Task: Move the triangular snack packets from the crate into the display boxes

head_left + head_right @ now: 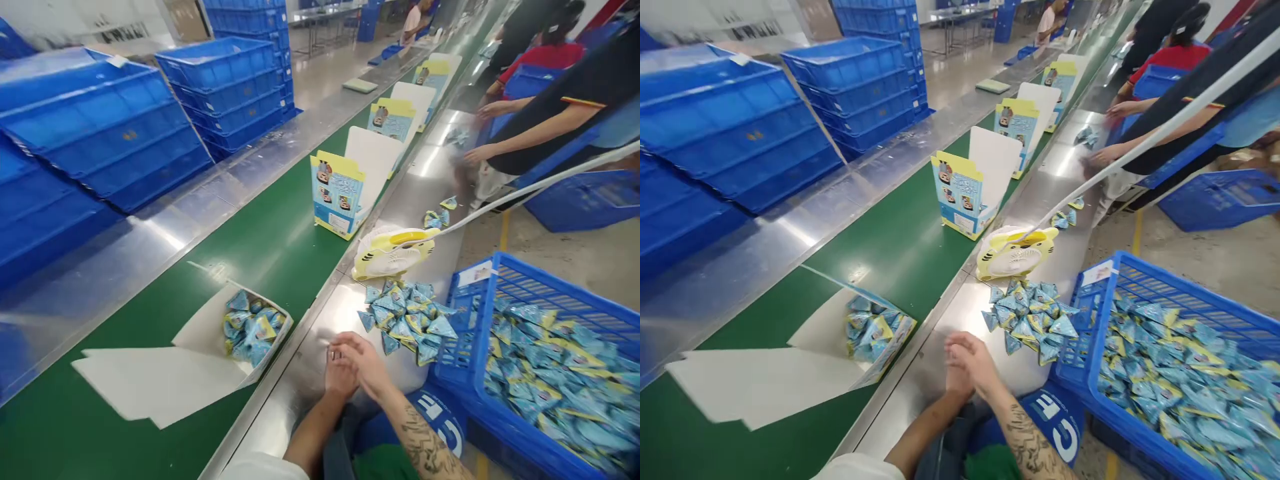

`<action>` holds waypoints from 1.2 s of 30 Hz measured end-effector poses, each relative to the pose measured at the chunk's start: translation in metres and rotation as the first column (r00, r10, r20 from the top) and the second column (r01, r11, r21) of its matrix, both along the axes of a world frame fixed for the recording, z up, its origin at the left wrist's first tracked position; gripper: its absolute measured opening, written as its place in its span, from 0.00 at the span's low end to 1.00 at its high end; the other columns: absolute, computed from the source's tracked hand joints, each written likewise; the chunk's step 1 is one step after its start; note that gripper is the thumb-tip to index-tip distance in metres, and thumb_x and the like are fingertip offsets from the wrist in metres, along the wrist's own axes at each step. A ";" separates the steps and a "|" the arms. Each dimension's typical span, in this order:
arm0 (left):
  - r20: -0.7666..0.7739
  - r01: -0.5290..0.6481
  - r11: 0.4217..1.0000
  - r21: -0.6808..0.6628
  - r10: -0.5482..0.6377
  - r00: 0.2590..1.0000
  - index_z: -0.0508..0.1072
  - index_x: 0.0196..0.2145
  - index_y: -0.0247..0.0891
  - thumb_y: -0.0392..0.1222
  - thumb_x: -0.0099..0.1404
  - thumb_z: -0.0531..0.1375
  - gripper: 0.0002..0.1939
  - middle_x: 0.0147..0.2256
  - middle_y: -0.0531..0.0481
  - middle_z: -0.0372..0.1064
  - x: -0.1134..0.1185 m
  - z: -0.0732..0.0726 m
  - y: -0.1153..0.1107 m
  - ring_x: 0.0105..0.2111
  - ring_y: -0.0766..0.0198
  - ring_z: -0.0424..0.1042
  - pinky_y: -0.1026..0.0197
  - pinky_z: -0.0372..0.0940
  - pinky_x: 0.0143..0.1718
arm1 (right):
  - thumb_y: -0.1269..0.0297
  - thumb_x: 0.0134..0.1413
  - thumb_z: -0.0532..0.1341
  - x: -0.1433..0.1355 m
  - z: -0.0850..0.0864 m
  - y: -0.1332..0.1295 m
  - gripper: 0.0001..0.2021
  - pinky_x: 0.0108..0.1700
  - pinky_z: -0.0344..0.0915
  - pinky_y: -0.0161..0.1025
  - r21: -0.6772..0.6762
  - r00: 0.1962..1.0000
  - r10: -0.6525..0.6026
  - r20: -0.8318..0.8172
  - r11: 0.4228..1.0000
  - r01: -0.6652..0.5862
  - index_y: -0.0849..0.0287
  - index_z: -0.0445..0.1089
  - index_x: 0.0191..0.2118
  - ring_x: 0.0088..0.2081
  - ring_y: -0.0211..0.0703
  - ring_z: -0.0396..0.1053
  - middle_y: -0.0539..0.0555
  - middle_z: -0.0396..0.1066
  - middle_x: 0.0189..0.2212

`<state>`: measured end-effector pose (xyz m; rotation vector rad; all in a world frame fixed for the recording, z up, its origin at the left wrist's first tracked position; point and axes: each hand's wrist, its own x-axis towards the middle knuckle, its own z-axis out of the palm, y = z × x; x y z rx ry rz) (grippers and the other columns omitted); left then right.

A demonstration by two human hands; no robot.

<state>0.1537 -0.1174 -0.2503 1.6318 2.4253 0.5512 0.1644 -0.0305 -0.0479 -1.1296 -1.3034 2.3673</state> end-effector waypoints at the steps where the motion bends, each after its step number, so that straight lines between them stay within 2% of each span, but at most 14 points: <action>1: 0.022 -0.001 1.000 0.004 0.001 1.000 0.68 0.65 0.34 0.48 0.67 0.58 0.31 0.66 0.31 0.58 0.000 0.003 -0.002 0.66 0.37 0.54 0.29 0.46 0.66 | 0.46 0.47 0.69 0.028 -0.015 0.020 0.24 0.44 0.74 0.44 0.078 0.991 -0.070 0.112 0.995 0.062 0.58 0.72 0.45 0.47 0.48 0.74 0.58 0.76 0.44; 4: 0.046 -0.022 1.000 -0.021 0.023 0.999 0.66 0.66 0.41 0.49 0.67 0.59 0.32 0.67 0.35 0.57 -0.003 0.012 -0.005 0.68 0.41 0.52 0.34 0.45 0.68 | 0.44 0.46 0.65 0.102 -0.044 0.073 0.28 0.46 0.73 0.49 0.443 0.844 -0.318 0.432 0.890 0.108 0.61 0.70 0.47 0.43 0.51 0.74 0.61 0.75 0.43; 7: 0.007 -0.025 0.998 -0.060 0.026 1.000 0.66 0.66 0.44 0.49 0.67 0.60 0.31 0.67 0.38 0.57 -0.006 0.019 -0.004 0.68 0.44 0.53 0.38 0.45 0.70 | 0.47 0.51 0.61 0.136 -0.054 0.101 0.34 0.56 0.68 0.52 0.681 0.673 -0.425 0.606 0.714 -0.162 0.63 0.65 0.60 0.50 0.53 0.73 0.66 0.69 0.56; 11: -0.018 -0.017 0.998 -0.065 0.016 1.000 0.67 0.66 0.45 0.49 0.66 0.60 0.31 0.67 0.38 0.59 -0.005 0.020 -0.003 0.68 0.45 0.55 0.38 0.45 0.70 | 0.48 0.54 0.62 0.114 -0.060 0.092 0.36 0.57 0.66 0.51 0.576 0.509 -0.307 0.804 0.611 -0.543 0.54 0.60 0.67 0.57 0.57 0.69 0.64 0.62 0.63; 14: -0.037 -0.030 0.998 -0.062 0.027 0.999 0.67 0.66 0.45 0.49 0.66 0.60 0.32 0.66 0.38 0.59 -0.004 0.016 -0.002 0.68 0.45 0.55 0.38 0.46 0.70 | 0.50 0.54 0.64 0.087 -0.071 0.076 0.36 0.55 0.67 0.50 0.511 0.434 -0.282 0.856 0.588 -0.626 0.52 0.60 0.67 0.57 0.60 0.69 0.65 0.60 0.64; 16: -0.056 -0.035 0.998 -0.048 0.032 0.998 0.67 0.66 0.45 0.50 0.66 0.61 0.32 0.66 0.38 0.60 -0.003 0.012 -0.003 0.68 0.45 0.55 0.38 0.47 0.69 | 0.53 0.56 0.62 0.079 -0.080 0.069 0.31 0.55 0.67 0.50 0.543 0.458 -0.304 0.835 0.583 -0.604 0.52 0.62 0.65 0.58 0.61 0.69 0.66 0.58 0.66; 20: -0.099 -0.041 0.999 0.000 0.041 0.994 0.68 0.65 0.47 0.52 0.65 0.62 0.32 0.65 0.38 0.61 -0.001 0.004 -0.003 0.67 0.45 0.56 0.38 0.48 0.69 | 0.60 0.62 0.52 0.089 -0.094 0.065 0.18 0.58 0.66 0.49 0.652 0.632 -0.289 0.719 0.594 -0.471 0.55 0.75 0.50 0.59 0.56 0.70 0.64 0.65 0.61; 23: -0.125 -0.043 0.999 0.024 0.046 0.991 0.69 0.65 0.47 0.54 0.64 0.62 0.32 0.65 0.39 0.61 0.000 -0.004 -0.004 0.67 0.45 0.56 0.37 0.49 0.68 | 0.57 0.59 0.56 0.109 -0.086 0.065 0.15 0.63 0.64 0.50 0.691 0.754 -0.286 0.592 0.662 -0.291 0.56 0.79 0.37 0.57 0.54 0.71 0.61 0.73 0.53; 26: -0.145 -0.045 0.998 0.050 0.052 0.988 0.68 0.65 0.48 0.56 0.64 0.62 0.32 0.65 0.39 0.61 0.001 -0.012 -0.004 0.68 0.46 0.56 0.37 0.49 0.68 | 0.50 0.52 0.63 0.120 -0.044 0.081 0.14 0.65 0.61 0.55 0.713 0.814 -0.421 0.401 0.701 0.011 0.55 0.79 0.35 0.59 0.58 0.70 0.61 0.75 0.52; 29: -0.154 -0.043 0.997 0.064 0.053 0.987 0.68 0.65 0.49 0.56 0.64 0.62 0.33 0.66 0.39 0.61 0.002 -0.018 -0.004 0.68 0.45 0.56 0.37 0.49 0.68 | 0.49 0.50 0.66 0.099 0.031 0.126 0.14 0.59 0.65 0.53 0.743 0.773 -0.629 0.082 0.556 0.374 0.56 0.76 0.31 0.51 0.54 0.72 0.59 0.77 0.42; 31: -0.163 -0.039 0.996 0.074 0.051 0.985 0.68 0.65 0.48 0.57 0.64 0.62 0.34 0.66 0.40 0.61 0.001 -0.020 -0.005 0.67 0.44 0.56 0.37 0.50 0.68 | 0.50 0.47 0.68 0.063 0.088 0.168 0.14 0.48 0.69 0.46 0.678 0.723 -0.667 -0.181 0.448 0.583 0.57 0.73 0.32 0.40 0.46 0.71 0.55 0.74 0.36; 33: -0.173 -0.036 0.996 0.085 0.050 0.984 0.67 0.65 0.48 0.57 0.64 0.62 0.34 0.66 0.39 0.61 0.000 -0.022 -0.004 0.67 0.43 0.56 0.36 0.51 0.67 | 0.54 0.42 0.71 0.014 0.140 0.211 0.15 0.42 0.68 0.39 0.580 0.663 -0.645 -0.379 0.393 0.714 0.58 0.73 0.32 0.35 0.38 0.68 0.51 0.72 0.34; 35: -0.182 -0.032 0.995 0.091 0.048 0.982 0.68 0.65 0.49 0.58 0.63 0.62 0.34 0.66 0.39 0.60 -0.001 -0.023 -0.004 0.67 0.43 0.56 0.36 0.51 0.67 | 0.56 0.42 0.71 -0.038 0.180 0.249 0.14 0.38 0.66 0.34 0.528 0.673 -0.556 -0.488 0.426 0.735 0.59 0.72 0.32 0.33 0.34 0.66 0.49 0.71 0.32; 36: -0.185 -0.032 0.995 0.092 0.048 0.982 0.68 0.65 0.49 0.58 0.63 0.62 0.34 0.66 0.39 0.60 -0.001 -0.023 -0.004 0.67 0.43 0.56 0.36 0.51 0.67 | 0.56 0.42 0.71 -0.064 0.195 0.265 0.15 0.36 0.66 0.33 0.521 0.722 -0.477 -0.501 0.501 0.692 0.59 0.71 0.32 0.31 0.33 0.65 0.48 0.70 0.30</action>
